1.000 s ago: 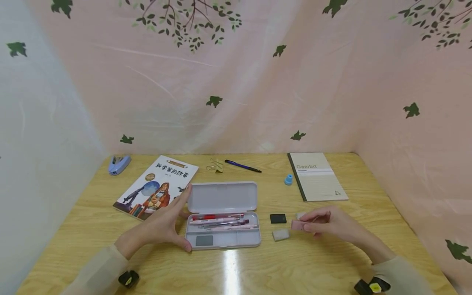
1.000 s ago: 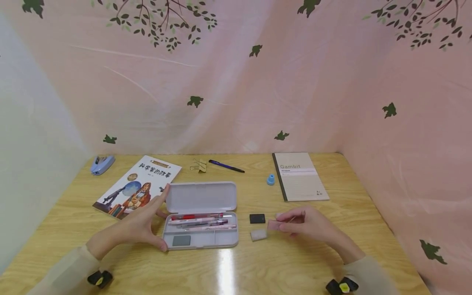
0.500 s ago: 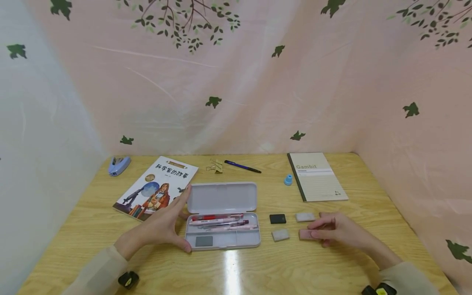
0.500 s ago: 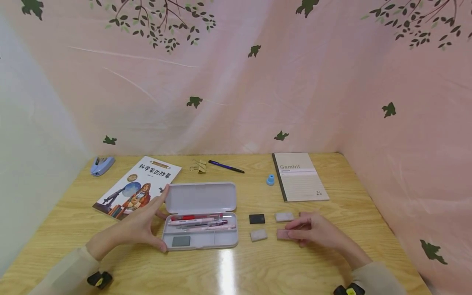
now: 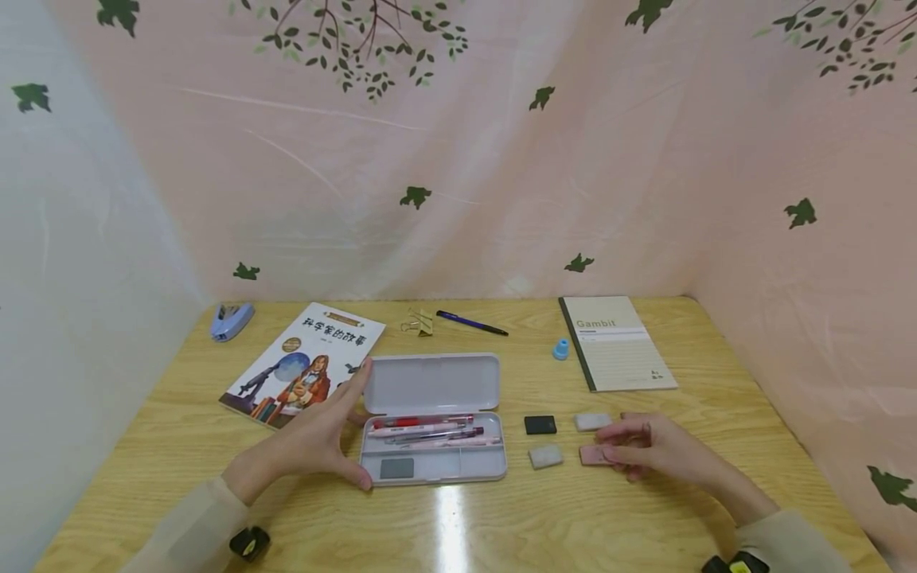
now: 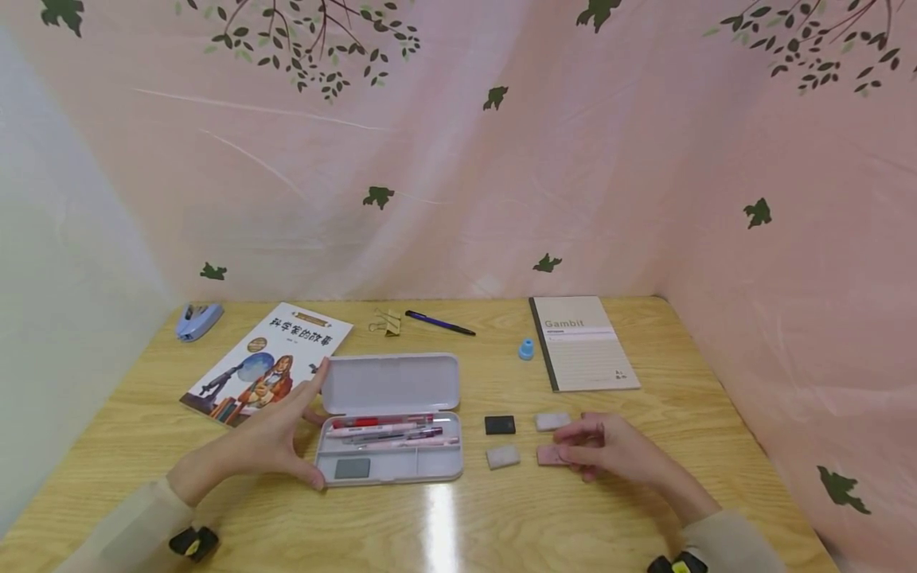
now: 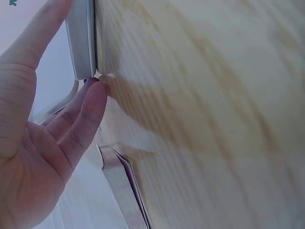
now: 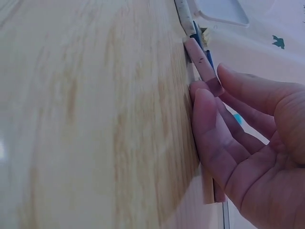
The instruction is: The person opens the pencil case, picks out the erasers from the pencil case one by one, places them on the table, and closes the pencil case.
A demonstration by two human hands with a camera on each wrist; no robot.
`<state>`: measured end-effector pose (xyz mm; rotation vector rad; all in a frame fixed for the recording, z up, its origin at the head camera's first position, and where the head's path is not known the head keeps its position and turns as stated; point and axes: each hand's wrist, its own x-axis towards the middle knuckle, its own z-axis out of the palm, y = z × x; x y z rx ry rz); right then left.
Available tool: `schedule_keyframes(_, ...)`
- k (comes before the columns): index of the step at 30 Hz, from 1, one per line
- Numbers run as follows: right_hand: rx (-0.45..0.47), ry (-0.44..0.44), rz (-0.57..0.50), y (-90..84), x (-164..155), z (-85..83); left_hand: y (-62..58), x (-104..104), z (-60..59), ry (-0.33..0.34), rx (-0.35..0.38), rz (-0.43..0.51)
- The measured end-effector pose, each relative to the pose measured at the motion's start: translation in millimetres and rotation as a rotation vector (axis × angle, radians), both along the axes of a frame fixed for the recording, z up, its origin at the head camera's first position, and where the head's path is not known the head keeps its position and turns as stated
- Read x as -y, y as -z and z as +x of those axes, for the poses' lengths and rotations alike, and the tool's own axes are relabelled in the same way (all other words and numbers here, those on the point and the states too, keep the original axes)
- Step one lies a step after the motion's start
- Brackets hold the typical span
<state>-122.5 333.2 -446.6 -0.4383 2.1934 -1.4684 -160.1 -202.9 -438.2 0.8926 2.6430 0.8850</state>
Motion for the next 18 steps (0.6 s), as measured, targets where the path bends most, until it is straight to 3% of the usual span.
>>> schedule_keyframes(5, 0.032, 0.043, 0.059, -4.2, -2.1, -0.3, -0.7, -0.9, -0.1, 0.001, -0.004, -0.002)
schedule_keyframes(11, 0.051, 0.040, 0.055, -7.5, -4.4, -1.8, -2.1, -1.1, 1.1, -0.002, -0.006, -0.015)
schedule_keyframes(18, -0.028, 0.043, 0.067, -16.2, 0.2, -3.7, -4.1, -1.6, 2.1, -0.009, 0.015, -0.019)
